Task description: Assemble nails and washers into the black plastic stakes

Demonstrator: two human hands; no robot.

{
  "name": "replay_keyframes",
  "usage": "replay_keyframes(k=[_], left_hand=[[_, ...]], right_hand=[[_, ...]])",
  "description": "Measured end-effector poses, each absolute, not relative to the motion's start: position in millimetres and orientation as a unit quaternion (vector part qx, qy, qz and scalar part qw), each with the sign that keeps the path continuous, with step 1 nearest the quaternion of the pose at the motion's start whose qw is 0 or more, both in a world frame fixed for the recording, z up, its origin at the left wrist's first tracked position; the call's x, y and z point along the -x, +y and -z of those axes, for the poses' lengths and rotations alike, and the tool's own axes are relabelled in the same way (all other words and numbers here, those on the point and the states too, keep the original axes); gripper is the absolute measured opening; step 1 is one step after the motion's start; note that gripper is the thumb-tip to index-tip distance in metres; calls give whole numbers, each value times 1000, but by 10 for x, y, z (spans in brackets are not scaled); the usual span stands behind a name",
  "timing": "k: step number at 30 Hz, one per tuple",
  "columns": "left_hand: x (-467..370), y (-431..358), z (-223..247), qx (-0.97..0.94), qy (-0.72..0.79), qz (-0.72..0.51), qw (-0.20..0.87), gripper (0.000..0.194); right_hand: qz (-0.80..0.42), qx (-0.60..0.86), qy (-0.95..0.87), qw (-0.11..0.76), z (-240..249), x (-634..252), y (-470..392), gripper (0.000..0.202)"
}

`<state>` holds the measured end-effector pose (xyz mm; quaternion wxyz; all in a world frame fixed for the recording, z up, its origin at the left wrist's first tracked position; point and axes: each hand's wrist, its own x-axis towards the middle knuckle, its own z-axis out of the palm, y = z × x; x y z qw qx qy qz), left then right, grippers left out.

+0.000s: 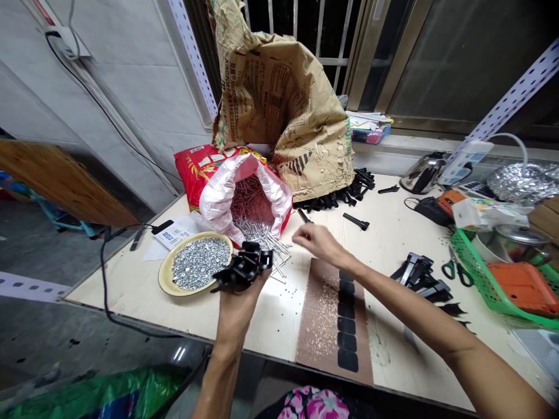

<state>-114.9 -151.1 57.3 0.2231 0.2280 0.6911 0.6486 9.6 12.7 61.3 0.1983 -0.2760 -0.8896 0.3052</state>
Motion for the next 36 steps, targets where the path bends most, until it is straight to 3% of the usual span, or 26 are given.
replay_keyframes(k=[2, 4, 11, 15, 18, 23, 25, 28, 30, 33, 36], left_hand=[[1186, -1511, -581, -219, 699, -643, 224, 45], [1209, -1493, -547, -215, 709, -628, 237, 44], [1184, -1403, -474, -187, 647, -663, 326, 44], [1174, -1383, -481, -129, 560, -693, 436, 39], [1210, -1377, -428, -73, 529, -680, 502, 31], [1262, -1357, -317, -38, 523, -682, 510, 29], [1241, -1347, -305, -36, 522, -670, 526, 28], [1160, -1329, -311, -66, 541, -632, 551, 28], [1096, -1314, -321, -101, 570, -622, 528, 31], [1032, -1288, -341, -165, 630, -625, 431, 36], [1018, -1266, -374, -201, 679, -602, 367, 34]], right_hand=[[-275, 303, -909, 81, -342, -74, 49, 17], [-243, 321, -914, 49, -131, -23, -77, 19], [-157, 228, -959, 59, -21, 251, -145, 12], [-123, 155, -979, 46, -83, 269, -51, 9], [-92, 160, -981, 59, -171, 122, 8, 18], [-59, 235, -967, 85, -550, -216, 236, 31], [-106, 254, -954, 119, -777, -274, 302, 38], [-304, 222, -901, 214, -1064, -225, 258, 51], [-415, 186, -847, 277, -1164, -130, 149, 48], [-470, 150, -806, 326, -1189, 9, -27, 51], [-480, 127, -807, 321, -1139, 71, -137, 61]])
